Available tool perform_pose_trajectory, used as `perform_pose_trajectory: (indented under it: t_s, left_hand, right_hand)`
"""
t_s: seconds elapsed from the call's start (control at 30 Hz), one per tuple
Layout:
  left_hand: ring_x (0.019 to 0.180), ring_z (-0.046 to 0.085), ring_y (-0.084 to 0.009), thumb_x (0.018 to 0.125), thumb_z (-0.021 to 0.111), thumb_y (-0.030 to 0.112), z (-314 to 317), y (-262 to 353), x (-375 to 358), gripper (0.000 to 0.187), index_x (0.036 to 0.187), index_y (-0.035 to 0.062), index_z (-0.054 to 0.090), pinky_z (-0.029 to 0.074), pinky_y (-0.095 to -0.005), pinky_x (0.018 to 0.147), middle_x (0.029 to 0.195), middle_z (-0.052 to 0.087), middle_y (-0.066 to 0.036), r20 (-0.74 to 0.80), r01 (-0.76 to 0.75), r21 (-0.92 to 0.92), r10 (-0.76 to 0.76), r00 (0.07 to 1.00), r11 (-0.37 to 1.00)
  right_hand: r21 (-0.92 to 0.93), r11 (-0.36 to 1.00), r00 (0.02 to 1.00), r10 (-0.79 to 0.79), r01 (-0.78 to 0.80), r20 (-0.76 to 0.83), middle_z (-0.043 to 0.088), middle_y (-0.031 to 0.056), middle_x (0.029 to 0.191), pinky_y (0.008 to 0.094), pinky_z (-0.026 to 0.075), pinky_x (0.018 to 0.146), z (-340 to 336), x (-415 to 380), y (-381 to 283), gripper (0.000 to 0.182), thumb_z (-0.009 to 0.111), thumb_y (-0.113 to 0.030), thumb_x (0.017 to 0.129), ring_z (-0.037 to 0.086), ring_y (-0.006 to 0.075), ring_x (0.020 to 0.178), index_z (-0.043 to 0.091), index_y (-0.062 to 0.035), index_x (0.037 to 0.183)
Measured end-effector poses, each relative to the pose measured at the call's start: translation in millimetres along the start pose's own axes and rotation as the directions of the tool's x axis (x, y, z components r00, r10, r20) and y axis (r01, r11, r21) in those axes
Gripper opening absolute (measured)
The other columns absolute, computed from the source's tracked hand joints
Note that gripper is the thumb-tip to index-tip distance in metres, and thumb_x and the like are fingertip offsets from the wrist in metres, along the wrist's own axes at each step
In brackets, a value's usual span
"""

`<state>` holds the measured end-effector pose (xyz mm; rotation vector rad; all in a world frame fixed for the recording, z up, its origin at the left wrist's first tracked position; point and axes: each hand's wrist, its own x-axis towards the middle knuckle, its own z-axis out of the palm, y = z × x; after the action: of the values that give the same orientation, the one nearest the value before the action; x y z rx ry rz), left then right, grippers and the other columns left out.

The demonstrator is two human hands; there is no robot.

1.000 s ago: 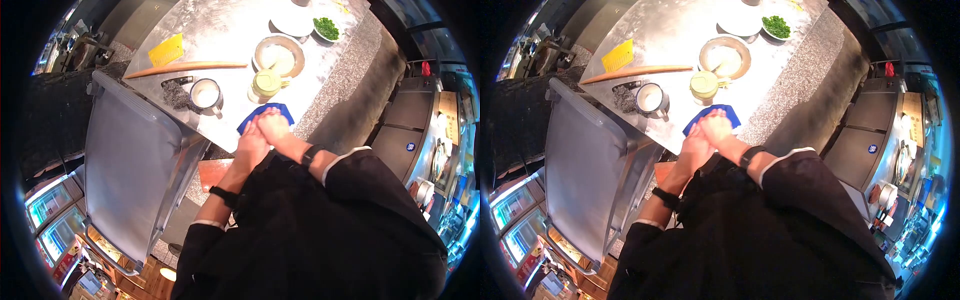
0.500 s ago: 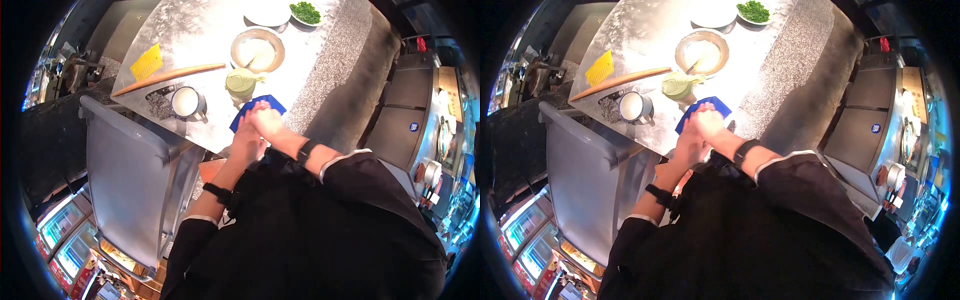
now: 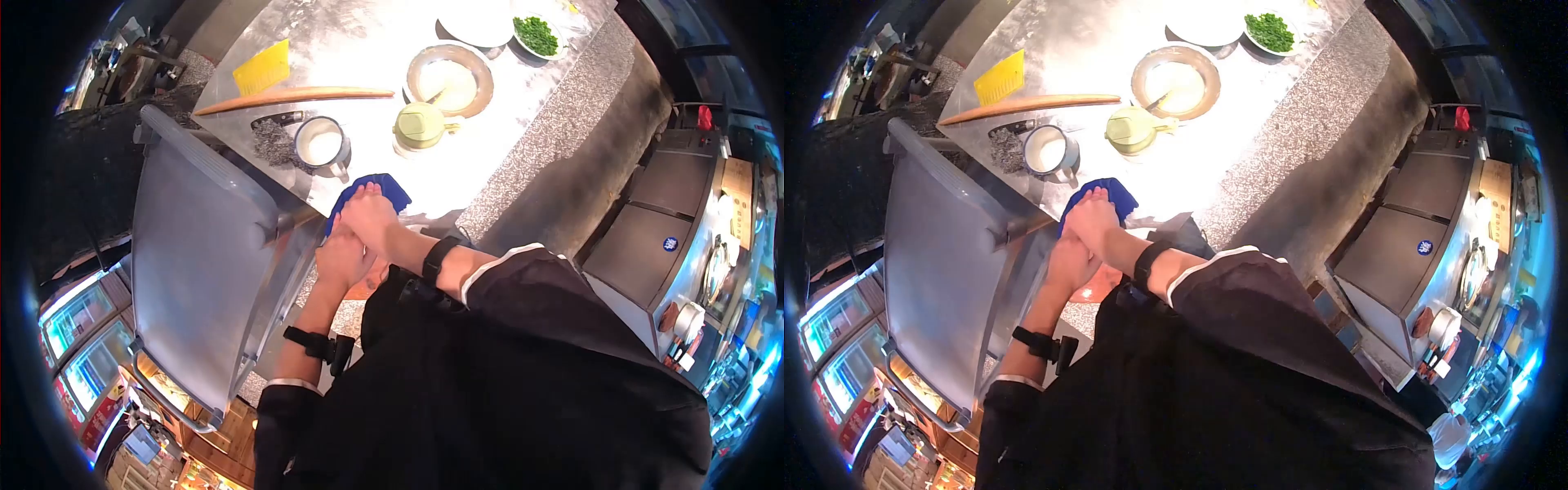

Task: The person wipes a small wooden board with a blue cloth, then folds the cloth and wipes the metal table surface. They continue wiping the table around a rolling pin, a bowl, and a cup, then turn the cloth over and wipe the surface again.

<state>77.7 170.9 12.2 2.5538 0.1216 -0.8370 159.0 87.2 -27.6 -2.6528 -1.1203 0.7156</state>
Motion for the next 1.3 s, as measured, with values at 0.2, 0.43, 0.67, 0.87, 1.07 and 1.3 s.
perform_pose_trajectory:
  t_s: [0.2,0.43,0.67,0.87,1.07,1.3]
  left_hand:
    - [0.13,0.041,-0.0384,0.064,0.069,0.015,24.3,56.7,59.5,0.061,0.121,-0.003,0.057,0.028,-0.0498,0.112,0.134,0.049,-0.022,-0.401,-0.555,-0.018,0.502,0.766,0.832]
    - [0.132,0.04,-0.0335,0.065,0.067,0.014,13.2,59.6,45.8,0.064,0.125,-0.0036,0.054,0.028,-0.0487,0.112,0.135,0.048,-0.022,-0.415,-0.531,-0.056,0.464,0.783,0.846]
    - [0.131,0.041,-0.0263,0.078,0.062,0.022,-12.1,7.7,-12.9,0.061,0.134,0.0048,0.047,0.029,-0.0445,0.112,0.136,0.05,-0.014,0.046,0.027,-0.185,-0.019,0.999,0.982]
    - [0.13,0.043,-0.034,0.068,0.07,0.016,7.3,47.7,41.0,0.064,0.129,0.0052,0.054,0.027,-0.0467,0.113,0.134,0.052,-0.018,-0.385,-0.354,-0.139,0.279,0.88,0.925]
    - [0.127,0.042,-0.0399,0.068,0.068,0.015,9.4,71.2,58.1,0.067,0.128,-0.0074,0.047,0.032,-0.0491,0.108,0.132,0.048,-0.026,-0.366,-0.517,0.08,0.507,0.78,0.852]
    - [0.112,0.053,-0.0351,0.084,0.051,0.02,20.4,30.8,17.3,0.044,0.12,-0.0049,0.053,0.039,-0.0428,0.1,0.12,0.055,-0.023,-0.328,-0.219,-0.149,0.161,0.931,0.964]
  right_hand:
    - [-0.041,0.96,0.961,0.277,-0.278,-0.021,0.066,0.0224,0.105,0.045,0.054,0.082,-30.6,-32.2,82.8,0.028,0.057,-0.024,0.08,0.064,0.0314,0.104,0.071,-0.0047,0.096]
    - [-0.295,0.948,0.992,0.103,-0.121,-0.076,0.065,0.0306,0.094,0.0393,0.056,0.077,-43.1,-38.5,73.4,0.028,0.058,-0.009,0.078,0.069,0.0367,0.085,0.064,0.0127,0.094]
    - [0.07,0.989,0.974,0.116,-0.131,0.192,0.039,0.0405,0.134,0.0554,0.038,0.103,-8.2,1.0,-18.2,0.055,0.054,-0.019,0.087,0.039,0.0517,0.128,0.046,0.0186,0.126]
    - [-0.175,0.981,0.995,0.088,-0.079,0.047,0.062,0.0263,0.112,0.0443,0.048,0.094,-31.1,-18.4,52.2,0.033,0.054,-0.021,0.084,0.059,0.0388,0.111,0.066,0.0011,0.105]
    - [-0.096,0.99,0.995,0.096,-0.099,-0.041,0.062,0.0259,0.103,0.0409,0.056,0.076,-79.9,-62.9,99.1,0.031,0.058,-0.005,0.081,0.064,0.0365,0.096,0.054,0.0111,0.107]
    - [-0.159,0.965,0.95,-0.239,0.209,-0.202,0.065,0.0144,0.083,0.0407,0.053,0.068,-57.9,-52.6,75.6,0.018,0.062,-0.013,0.071,0.064,0.0291,0.078,0.062,-0.0042,0.086]
